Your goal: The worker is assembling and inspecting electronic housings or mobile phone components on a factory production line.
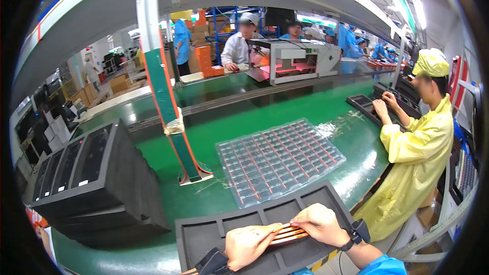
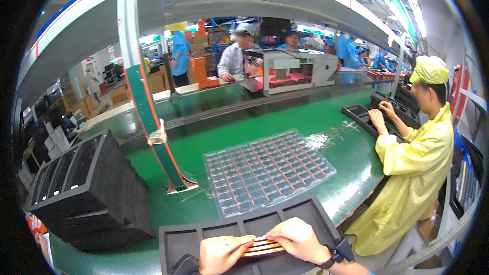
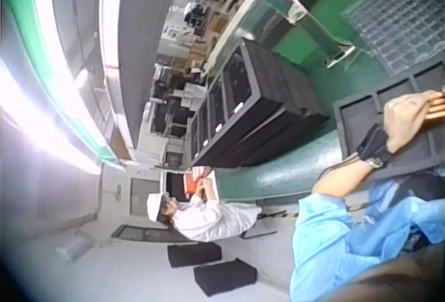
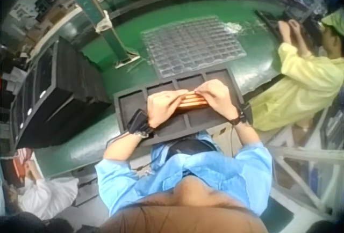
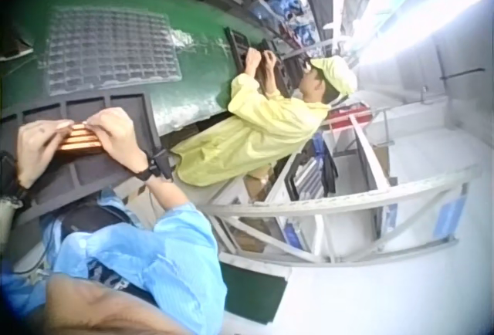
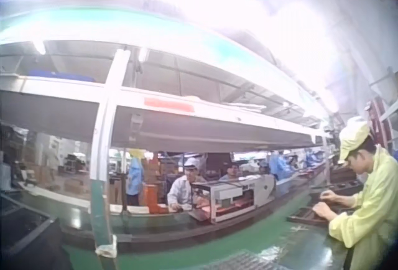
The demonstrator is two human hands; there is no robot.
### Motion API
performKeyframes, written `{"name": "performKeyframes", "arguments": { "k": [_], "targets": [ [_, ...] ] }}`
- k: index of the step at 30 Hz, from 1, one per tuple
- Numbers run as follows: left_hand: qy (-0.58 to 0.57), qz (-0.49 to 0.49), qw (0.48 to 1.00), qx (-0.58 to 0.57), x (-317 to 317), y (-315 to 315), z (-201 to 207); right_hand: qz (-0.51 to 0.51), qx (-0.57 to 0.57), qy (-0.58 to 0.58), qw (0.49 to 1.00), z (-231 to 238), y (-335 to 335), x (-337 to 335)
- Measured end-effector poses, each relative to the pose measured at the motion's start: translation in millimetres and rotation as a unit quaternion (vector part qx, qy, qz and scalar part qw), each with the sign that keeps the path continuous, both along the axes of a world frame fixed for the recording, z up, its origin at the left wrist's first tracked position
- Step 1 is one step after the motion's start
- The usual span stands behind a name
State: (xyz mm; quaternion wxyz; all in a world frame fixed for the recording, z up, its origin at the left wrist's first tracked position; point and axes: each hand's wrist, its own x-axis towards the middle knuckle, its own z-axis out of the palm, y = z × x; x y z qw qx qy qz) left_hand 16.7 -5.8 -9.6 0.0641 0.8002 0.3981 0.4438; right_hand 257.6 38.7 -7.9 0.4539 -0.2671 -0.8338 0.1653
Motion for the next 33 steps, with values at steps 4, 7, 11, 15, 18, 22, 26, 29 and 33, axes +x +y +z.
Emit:
{"name": "performKeyframes", "arguments": {
  "k": [4,7,11,15,18,22,26,29,33],
  "targets": [
    [0.026,-0.004,1.000,-0.015,4,0,-13,-0.032,0.092,-0.121,0.988,11,-7,14],
    [-0.026,-0.025,0.999,0.007,13,1,-19,-0.050,0.104,-0.183,0.976,0,-19,27],
    [0.035,-0.012,0.998,-0.053,9,-2,-20,-0.059,0.136,-0.222,0.964,16,-24,23],
    [0.041,-0.013,0.998,-0.047,4,0,-18,-0.067,0.075,-0.151,0.983,32,-28,1],
    [0.049,-0.023,0.997,-0.053,4,1,-20,0.004,0.035,-0.046,0.998,33,-24,-17],
    [0.028,-0.023,0.999,-0.025,4,5,-29,0.006,-0.002,0.015,1.000,28,-26,-27],
    [0.046,-0.014,0.998,-0.037,4,4,-22,-0.036,-0.164,0.107,0.980,32,-35,-27],
    [0.044,-0.020,0.997,-0.064,3,3,-16,-0.090,-0.196,0.151,0.965,27,-35,-19],
    [0.053,-0.010,0.996,-0.069,4,3,-19,-0.145,-0.036,0.003,0.989,19,-32,-7]
  ]
}}
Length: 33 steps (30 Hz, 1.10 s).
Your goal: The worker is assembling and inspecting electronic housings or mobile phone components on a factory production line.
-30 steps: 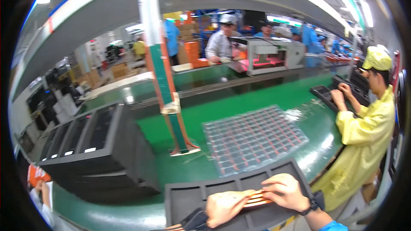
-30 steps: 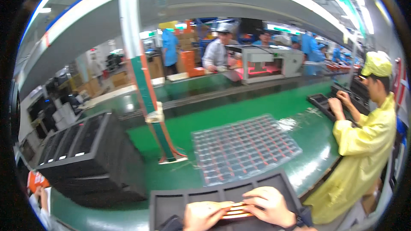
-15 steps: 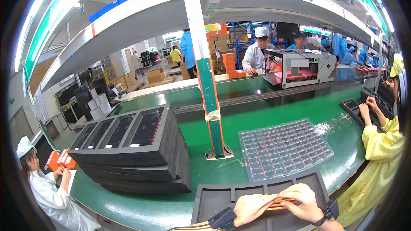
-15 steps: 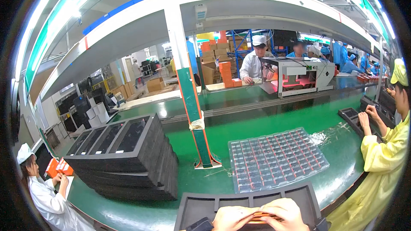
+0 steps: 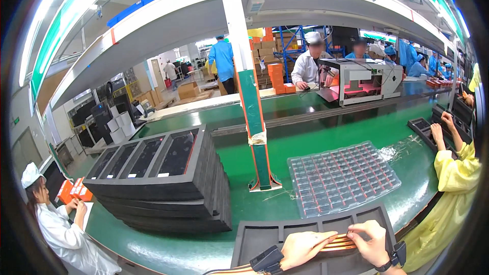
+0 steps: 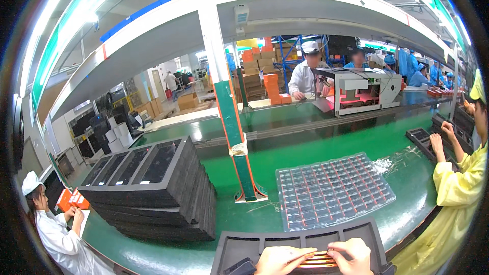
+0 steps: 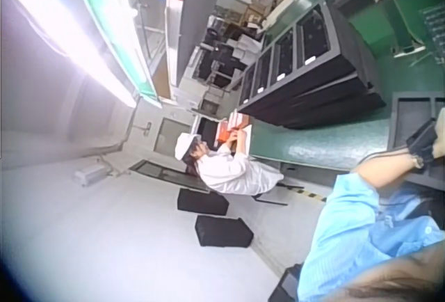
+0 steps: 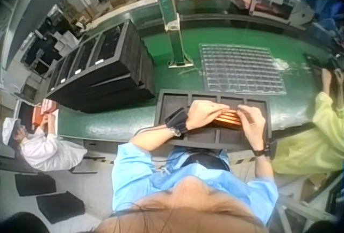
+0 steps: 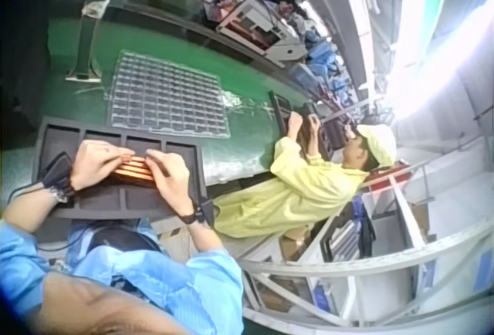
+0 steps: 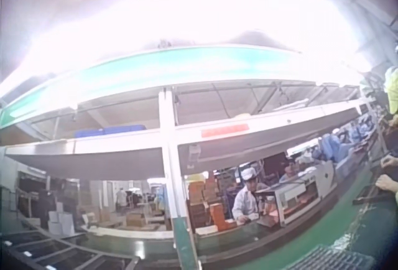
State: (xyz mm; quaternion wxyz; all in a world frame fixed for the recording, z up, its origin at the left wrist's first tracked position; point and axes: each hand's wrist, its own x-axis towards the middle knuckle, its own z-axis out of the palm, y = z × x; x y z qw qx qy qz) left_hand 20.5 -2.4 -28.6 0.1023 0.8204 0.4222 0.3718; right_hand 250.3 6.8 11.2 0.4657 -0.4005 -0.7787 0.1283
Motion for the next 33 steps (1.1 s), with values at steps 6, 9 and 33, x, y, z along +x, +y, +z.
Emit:
{"name": "performKeyframes", "arguments": {
  "k": [6,9,33],
  "targets": [
    [0.005,-0.001,1.000,-0.007,-1,0,4,0.043,0.022,0.007,0.999,-13,7,6],
    [0.013,0.000,1.000,-0.020,-2,-1,5,0.064,0.021,-0.003,0.998,-14,8,8],
    [-0.036,-0.002,0.999,0.021,2,-1,21,0.109,0.059,-0.070,0.990,-16,16,25]
  ]
}}
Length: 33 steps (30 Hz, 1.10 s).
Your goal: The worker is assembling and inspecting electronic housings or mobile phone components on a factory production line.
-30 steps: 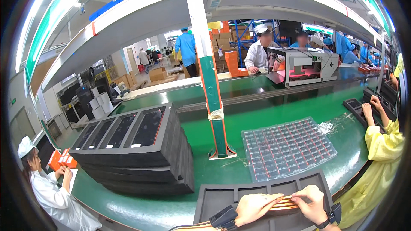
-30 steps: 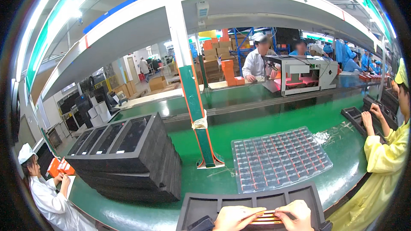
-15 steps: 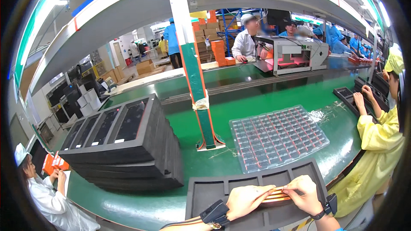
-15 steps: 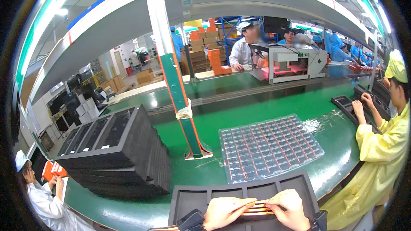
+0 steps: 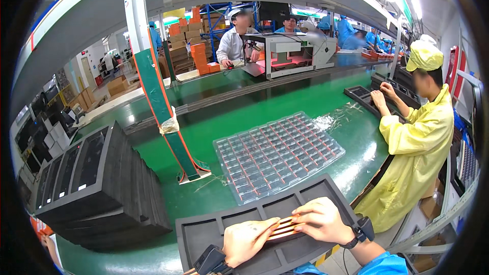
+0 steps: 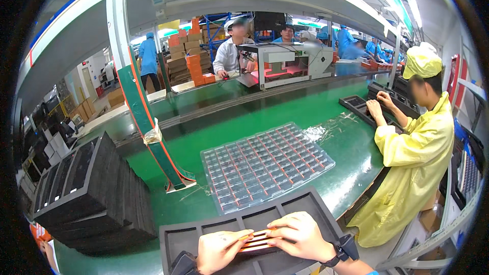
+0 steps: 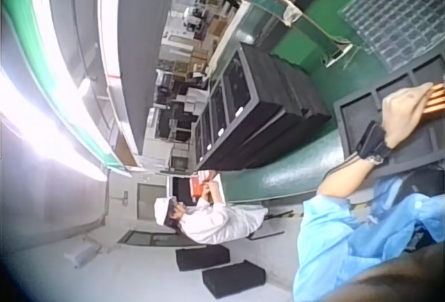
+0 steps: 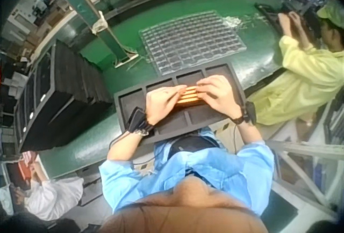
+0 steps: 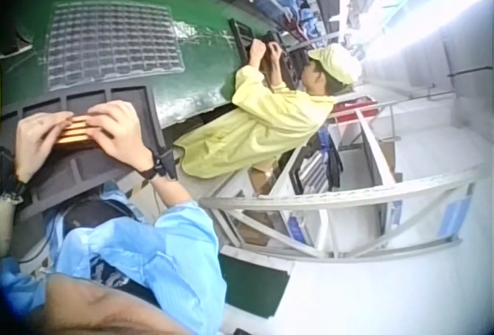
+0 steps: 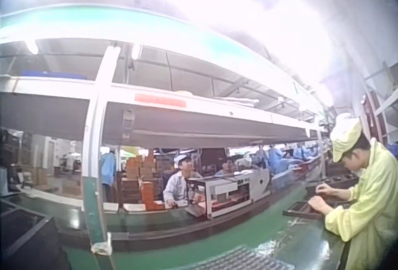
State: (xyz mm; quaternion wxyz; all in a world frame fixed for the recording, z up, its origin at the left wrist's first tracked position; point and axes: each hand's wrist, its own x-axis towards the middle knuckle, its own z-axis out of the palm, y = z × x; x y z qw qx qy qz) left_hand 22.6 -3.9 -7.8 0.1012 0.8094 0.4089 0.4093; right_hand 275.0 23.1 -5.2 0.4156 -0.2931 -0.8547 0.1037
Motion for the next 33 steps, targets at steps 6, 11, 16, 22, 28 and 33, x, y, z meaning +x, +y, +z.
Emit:
{"name": "performKeyframes", "arguments": {
  "k": [6,11,16,22,28,33],
  "targets": [
    [0.007,-0.014,1.000,0.010,0,3,-2,-0.045,0.051,-0.154,0.986,4,-12,8],
    [0.002,-0.009,1.000,0.014,-2,2,5,-0.042,0.027,-0.105,0.993,19,-11,-3],
    [0.022,-0.006,1.000,0.019,-1,-2,3,0.035,0.001,0.017,0.999,27,-4,-29],
    [0.043,-0.014,0.999,0.028,-2,-1,-3,0.081,0.002,0.052,0.995,25,-1,-32],
    [0.052,-0.015,0.999,-0.002,-5,-1,4,-0.013,-0.204,0.243,0.948,12,-14,-19],
    [0.040,-0.020,0.999,0.002,-6,2,1,-0.061,-0.031,0.074,0.995,-5,-11,-2]
  ]
}}
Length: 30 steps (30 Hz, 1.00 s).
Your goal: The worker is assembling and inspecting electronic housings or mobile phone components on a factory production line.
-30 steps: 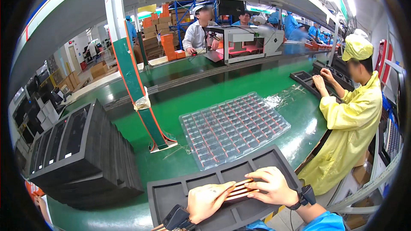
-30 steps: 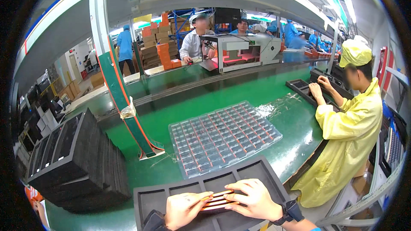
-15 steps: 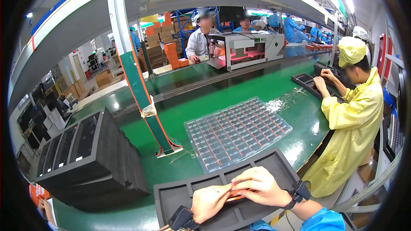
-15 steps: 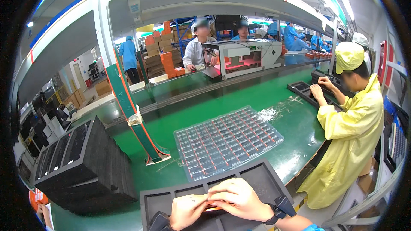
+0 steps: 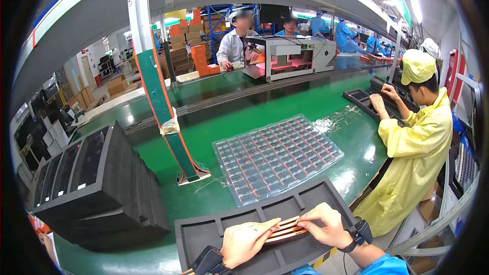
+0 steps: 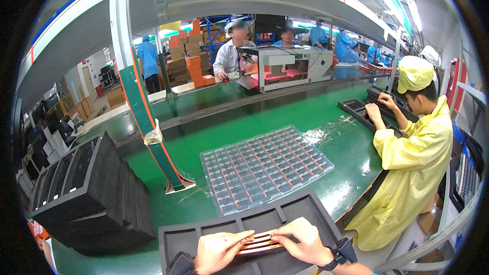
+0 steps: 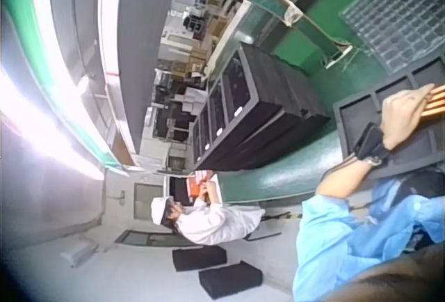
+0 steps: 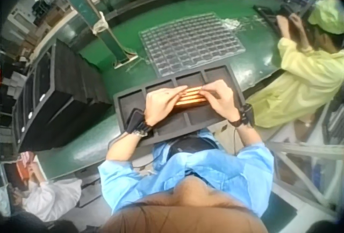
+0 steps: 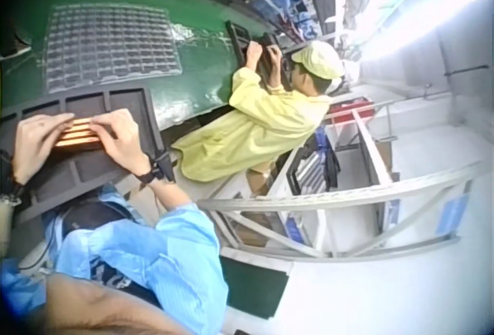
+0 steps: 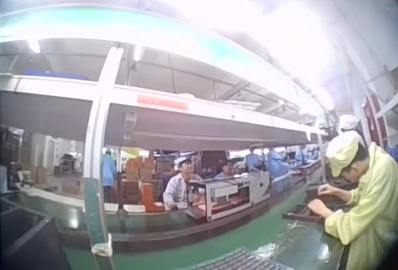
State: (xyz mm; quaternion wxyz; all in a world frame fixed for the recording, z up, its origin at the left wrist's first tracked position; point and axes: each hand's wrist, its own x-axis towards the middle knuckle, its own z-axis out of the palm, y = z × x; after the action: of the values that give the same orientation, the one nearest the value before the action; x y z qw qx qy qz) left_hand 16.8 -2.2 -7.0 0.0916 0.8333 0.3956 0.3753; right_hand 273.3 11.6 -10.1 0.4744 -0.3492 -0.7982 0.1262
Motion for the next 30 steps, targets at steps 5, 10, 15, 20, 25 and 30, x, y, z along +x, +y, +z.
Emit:
{"name": "performKeyframes", "arguments": {
  "k": [5,10,15,20,25,30],
  "targets": [
    [0.010,0.007,1.000,-0.020,0,-1,3,0.060,-0.017,0.033,0.997,-7,1,-2],
    [-0.010,0.004,1.000,-0.010,2,0,0,0.053,0.007,-0.024,0.998,7,-3,2],
    [0.006,0.007,1.000,-0.023,2,-1,3,0.016,0.034,-0.118,0.992,-8,-8,10],
    [-0.015,0.003,1.000,-0.009,1,5,-4,-0.008,0.052,-0.224,0.973,12,-14,7],
    [-0.007,0.006,1.000,-0.003,0,7,-12,0.039,0.000,-0.113,0.993,26,1,-10],
    [-0.014,-0.006,0.998,0.062,1,5,-12,0.118,0.095,-0.071,0.986,36,6,-41]
  ]
}}
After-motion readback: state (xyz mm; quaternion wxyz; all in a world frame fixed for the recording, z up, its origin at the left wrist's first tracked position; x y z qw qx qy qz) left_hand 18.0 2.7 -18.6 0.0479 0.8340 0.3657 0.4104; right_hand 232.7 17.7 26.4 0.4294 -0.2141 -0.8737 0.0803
